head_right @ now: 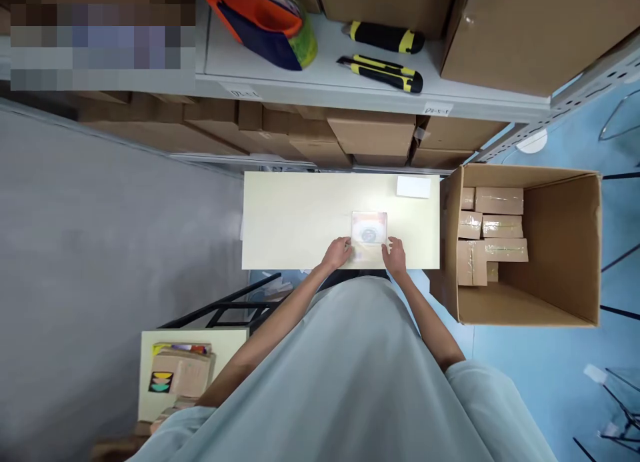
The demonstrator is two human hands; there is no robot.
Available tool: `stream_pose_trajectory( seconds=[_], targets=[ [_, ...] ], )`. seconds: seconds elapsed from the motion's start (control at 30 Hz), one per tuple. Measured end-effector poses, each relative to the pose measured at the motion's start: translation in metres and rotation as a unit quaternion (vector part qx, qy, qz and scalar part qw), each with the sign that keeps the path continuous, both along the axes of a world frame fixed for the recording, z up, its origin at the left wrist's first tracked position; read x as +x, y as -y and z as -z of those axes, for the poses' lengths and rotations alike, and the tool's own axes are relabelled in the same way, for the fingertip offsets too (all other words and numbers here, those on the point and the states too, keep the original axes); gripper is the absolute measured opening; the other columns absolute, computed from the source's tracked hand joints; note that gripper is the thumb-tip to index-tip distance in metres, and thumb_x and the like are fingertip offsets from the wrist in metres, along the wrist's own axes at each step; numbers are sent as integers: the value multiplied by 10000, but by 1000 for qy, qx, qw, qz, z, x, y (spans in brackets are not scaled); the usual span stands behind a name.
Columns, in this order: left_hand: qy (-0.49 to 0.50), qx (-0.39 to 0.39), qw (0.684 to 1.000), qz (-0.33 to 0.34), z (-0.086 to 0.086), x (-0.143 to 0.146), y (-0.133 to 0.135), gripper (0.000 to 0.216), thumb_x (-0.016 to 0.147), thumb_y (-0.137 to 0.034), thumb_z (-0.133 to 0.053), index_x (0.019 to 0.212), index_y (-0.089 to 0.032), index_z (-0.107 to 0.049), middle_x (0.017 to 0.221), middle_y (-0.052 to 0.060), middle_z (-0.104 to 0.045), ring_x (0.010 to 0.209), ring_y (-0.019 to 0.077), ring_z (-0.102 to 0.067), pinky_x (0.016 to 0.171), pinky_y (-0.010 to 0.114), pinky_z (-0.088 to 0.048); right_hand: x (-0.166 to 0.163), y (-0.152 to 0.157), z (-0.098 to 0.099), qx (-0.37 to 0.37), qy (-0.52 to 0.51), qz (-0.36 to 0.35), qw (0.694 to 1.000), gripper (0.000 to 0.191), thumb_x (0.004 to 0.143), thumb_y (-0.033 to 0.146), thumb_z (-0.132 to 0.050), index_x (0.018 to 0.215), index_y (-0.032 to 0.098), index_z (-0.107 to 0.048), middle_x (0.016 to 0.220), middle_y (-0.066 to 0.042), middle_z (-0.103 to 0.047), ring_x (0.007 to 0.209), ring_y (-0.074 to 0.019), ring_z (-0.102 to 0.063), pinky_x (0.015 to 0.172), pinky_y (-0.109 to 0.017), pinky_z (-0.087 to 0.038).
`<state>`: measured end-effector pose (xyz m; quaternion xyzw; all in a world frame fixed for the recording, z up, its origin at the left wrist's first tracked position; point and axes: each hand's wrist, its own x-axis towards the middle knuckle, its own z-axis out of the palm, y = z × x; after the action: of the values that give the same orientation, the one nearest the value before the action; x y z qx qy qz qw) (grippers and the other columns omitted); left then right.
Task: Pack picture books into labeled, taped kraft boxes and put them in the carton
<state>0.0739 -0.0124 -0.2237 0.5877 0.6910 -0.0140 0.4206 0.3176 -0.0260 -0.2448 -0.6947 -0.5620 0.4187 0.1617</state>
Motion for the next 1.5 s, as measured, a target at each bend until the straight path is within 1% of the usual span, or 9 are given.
stream_pose_trajectory(
  seconds=[0.33, 0.5, 0.63, 0.77, 0.93, 1.13, 1.3, 1.4, 1.5],
  targets=[
    [17, -20, 1000, -14, 11, 14, 5, 303, 834, -202, -718, 1133, -155, -719, 1242, 164, -708, 1174, 311, -656, 1041, 381, -506, -9, -31, 16, -122, 18, 97, 988, 406, 962, 442, -659, 1265, 171, -649, 1272, -176, -735, 1142, -298, -716, 1009, -395, -565],
    [47, -18, 998, -23, 11, 16, 9, 418, 827, -226, -740, 1239, -158, -715, 1342, 167, -706, 1293, 324, -634, 1125, 397, -480, -5, -36, 23, -127, 14, 110, 986, 375, 877, 484, -742, 1077, 172, -681, 1197, -199, -734, 1120, -330, -707, 968, -403, -569],
    [75, -19, 996, -31, 10, 17, 9, 394, 815, -249, -751, 1199, -163, -740, 1297, 151, -744, 1258, 333, -667, 1108, 421, -508, -6, -42, 22, -118, -1, 124, 985, 327, 835, 491, -752, 974, 212, -654, 998, -119, -751, 989, -304, -721, 901, -392, -581],
    [133, -21, 991, -21, 8, 22, 8, 373, 822, -233, -744, 1191, -188, -764, 1288, 113, -781, 1236, 305, -705, 1110, 391, -530, -12, -48, 11, -88, -31, 119, 988, 295, 844, 517, -714, 922, 242, -640, 947, -81, -768, 949, -285, -734, 883, -384, -592],
    [183, -28, 982, -45, 4, 16, 12, 525, 807, -240, -777, 1325, -167, -735, 1450, 155, -725, 1371, 348, -668, 1201, 440, -495, 1, -49, -17, -43, -29, 120, 991, 313, 841, 552, -700, 930, 253, -666, 963, -87, -802, 997, -305, -748, 913, -423, -607],
    [230, -13, 969, -92, -11, -26, 3, 629, 904, -338, -736, 1487, -128, -625, 1610, 202, -589, 1528, 327, -543, 1291, 439, -395, 21, -41, -71, 32, -57, 163, 984, 445, 817, 661, -705, 953, 240, -654, 946, -106, -793, 939, -298, -740, 894, -455, -619],
    [328, -35, 930, -166, -52, -69, -12, 815, 940, -538, -746, 1610, -147, -497, 1645, 233, -540, 1520, 323, -556, 1232, 427, -454, -34, -35, -136, 50, -197, 129, 971, 525, 802, 693, -787, 1023, 226, -694, 999, -109, -808, 958, -287, -751, 904, -435, -626],
    [423, -54, 878, -218, -87, -99, -15, 831, 903, -690, -753, 1550, -192, -593, 1606, 195, -597, 1498, 338, -574, 1214, 431, -471, -78, -32, -174, 30, -281, 104, 954, 533, 855, 661, -800, 1148, 225, -711, 1077, -99, -825, 1042, -294, -767, 930, -429, -633],
    [530, -58, 820, -208, -117, -130, -13, 739, 882, -767, -729, 1360, -203, -750, 1388, 150, -763, 1355, 333, -680, 1132, 431, -539, -115, -29, -197, 20, -331, 97, 938, 544, 866, 654, -808, 1200, 236, -709, 1138, -95, -829, 1097, -308, -771, 937, -438, -642]
  ],
)
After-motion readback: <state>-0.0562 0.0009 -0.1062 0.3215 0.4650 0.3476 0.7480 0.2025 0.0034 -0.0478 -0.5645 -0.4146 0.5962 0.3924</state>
